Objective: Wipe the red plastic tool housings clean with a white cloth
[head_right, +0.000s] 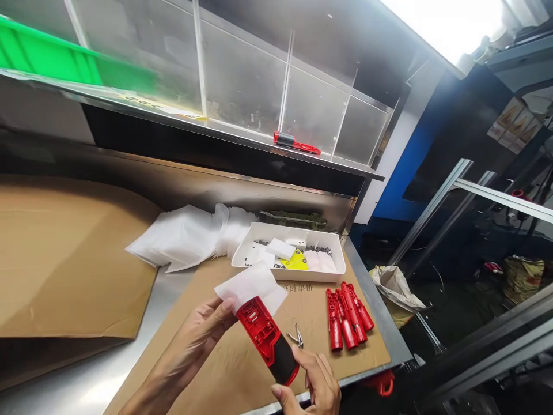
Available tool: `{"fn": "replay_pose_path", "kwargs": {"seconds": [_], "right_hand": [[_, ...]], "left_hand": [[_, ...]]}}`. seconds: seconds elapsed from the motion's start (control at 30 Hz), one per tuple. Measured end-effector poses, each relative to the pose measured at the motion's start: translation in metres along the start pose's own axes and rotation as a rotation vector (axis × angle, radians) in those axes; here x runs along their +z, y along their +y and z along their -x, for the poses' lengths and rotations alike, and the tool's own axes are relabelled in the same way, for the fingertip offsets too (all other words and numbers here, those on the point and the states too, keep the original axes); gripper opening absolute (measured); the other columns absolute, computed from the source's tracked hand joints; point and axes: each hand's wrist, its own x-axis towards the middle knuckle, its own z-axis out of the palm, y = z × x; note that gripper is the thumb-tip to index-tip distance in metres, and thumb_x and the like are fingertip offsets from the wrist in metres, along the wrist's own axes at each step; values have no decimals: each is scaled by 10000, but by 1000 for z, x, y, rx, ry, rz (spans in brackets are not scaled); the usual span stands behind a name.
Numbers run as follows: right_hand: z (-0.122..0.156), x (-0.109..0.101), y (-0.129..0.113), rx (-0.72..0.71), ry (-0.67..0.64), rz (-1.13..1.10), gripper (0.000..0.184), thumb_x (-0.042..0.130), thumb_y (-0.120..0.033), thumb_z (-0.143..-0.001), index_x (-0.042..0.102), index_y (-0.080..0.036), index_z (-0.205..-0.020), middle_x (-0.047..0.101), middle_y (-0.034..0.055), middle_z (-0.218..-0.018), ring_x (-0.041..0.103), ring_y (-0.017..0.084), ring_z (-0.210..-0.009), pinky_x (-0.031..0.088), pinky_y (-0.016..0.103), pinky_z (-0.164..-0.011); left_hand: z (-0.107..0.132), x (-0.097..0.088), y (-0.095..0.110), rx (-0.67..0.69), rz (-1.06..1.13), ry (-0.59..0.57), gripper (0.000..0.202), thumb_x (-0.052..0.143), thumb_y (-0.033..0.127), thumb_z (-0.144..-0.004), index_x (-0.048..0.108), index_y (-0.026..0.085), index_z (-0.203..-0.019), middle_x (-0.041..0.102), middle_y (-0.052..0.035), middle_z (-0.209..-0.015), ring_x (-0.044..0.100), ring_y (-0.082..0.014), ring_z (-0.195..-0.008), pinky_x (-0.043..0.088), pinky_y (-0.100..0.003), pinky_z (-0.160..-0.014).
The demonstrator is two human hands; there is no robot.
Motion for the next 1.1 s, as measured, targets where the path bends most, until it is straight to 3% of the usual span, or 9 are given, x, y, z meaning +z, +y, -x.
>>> {"fn": "replay_pose_path", "kwargs": {"seconds": [0.17, 0.33, 0.57, 0.77, 0.83, 0.9, 0.93, 1.0, 1.1], "right_hand": [[16, -16, -14, 22, -18, 86, 377, 825, -447, -715, 764, -292, -1054, 685, 13, -718, 465, 153, -540, 394, 283, -529], [23, -37, -21, 5, -108, 159, 366, 801, -418, -756, 738, -249, -1074, 641, -3, -717, 527, 144, -584, 452, 245, -558], [25, -62, -30, -77, -240, 221, 335, 678, -518, -858, 703, -226, -1020, 644, -14, -695, 543, 135, -552, 448, 229, -510], [24, -84, -46, -67, -217, 318, 467, 528, -654, -897, 698, -219, -901, 619, 1, -662, 541, 162, -551, 416, 276, -526], [26, -93, -44, -91, -224, 366, 488, 513, -669, -898, 706, -221, -918, 615, -1, -655, 550, 164, -549, 411, 278, -530], [29, -101, -42, -122, -250, 400, 502, 522, -690, -883, 709, -228, -943, 617, -6, -652, 556, 162, -546, 401, 274, -531], [29, -105, -41, -123, -260, 411, 510, 520, -702, -877, 706, -235, -960, 629, -7, -664, 560, 162, -551, 398, 275, -540], [27, -112, -42, -76, -271, 418, 531, 478, -727, -882, 695, -252, -979, 658, -11, -702, 565, 167, -575, 384, 282, -566], [19, -127, -46, 60, -286, 426, 524, 385, -705, -933, 677, -271, -901, 685, -19, -761, 581, 186, -668, 364, 292, -632]], "left_hand": [[29, -4, -31, -14, 47, -24, 535, 882, 544, -608, 727, 193, -980, 759, -85, -1018, 642, -296, -1092, 457, -385, -1036], [55, -1, -55, -17, 32, -44, 492, 875, 513, -645, 731, 196, -993, 757, -65, -993, 639, -258, -1051, 452, -319, -996], [91, 25, -84, -70, 16, -73, 494, 887, 524, -611, 742, 178, -933, 762, -85, -947, 670, -290, -952, 499, -316, -844], [116, 35, -110, -152, 178, -61, 535, 979, 352, -468, 773, 148, -918, 772, -118, -932, 693, -344, -953, 551, -323, -794], [115, 37, -117, -181, 309, 2, 441, 908, 387, -621, 759, 183, -982, 768, -101, -1018, 693, -310, -995, 570, -314, -811], [113, 45, -121, -213, 444, 82, 230, 666, 331, -892, 727, 205, -1075, 762, -87, -1066, 704, -255, -999, 580, -314, -836], [112, 51, -123, -240, 503, 115, 248, 530, 259, -967, 699, 194, -1137, 760, -96, -1072, 710, -237, -993, 582, -320, -849], [113, 69, -126, -328, 594, 150, 362, 380, 135, -1003, 584, 123, -1302, 759, -147, -1047, 724, -228, -962, 591, -332, -852], [124, 93, -131, -478, 679, 178, 492, 377, 83, -1010, 289, 54, -1493, 770, -170, -939, 749, -224, -840, 619, -318, -767]]}}
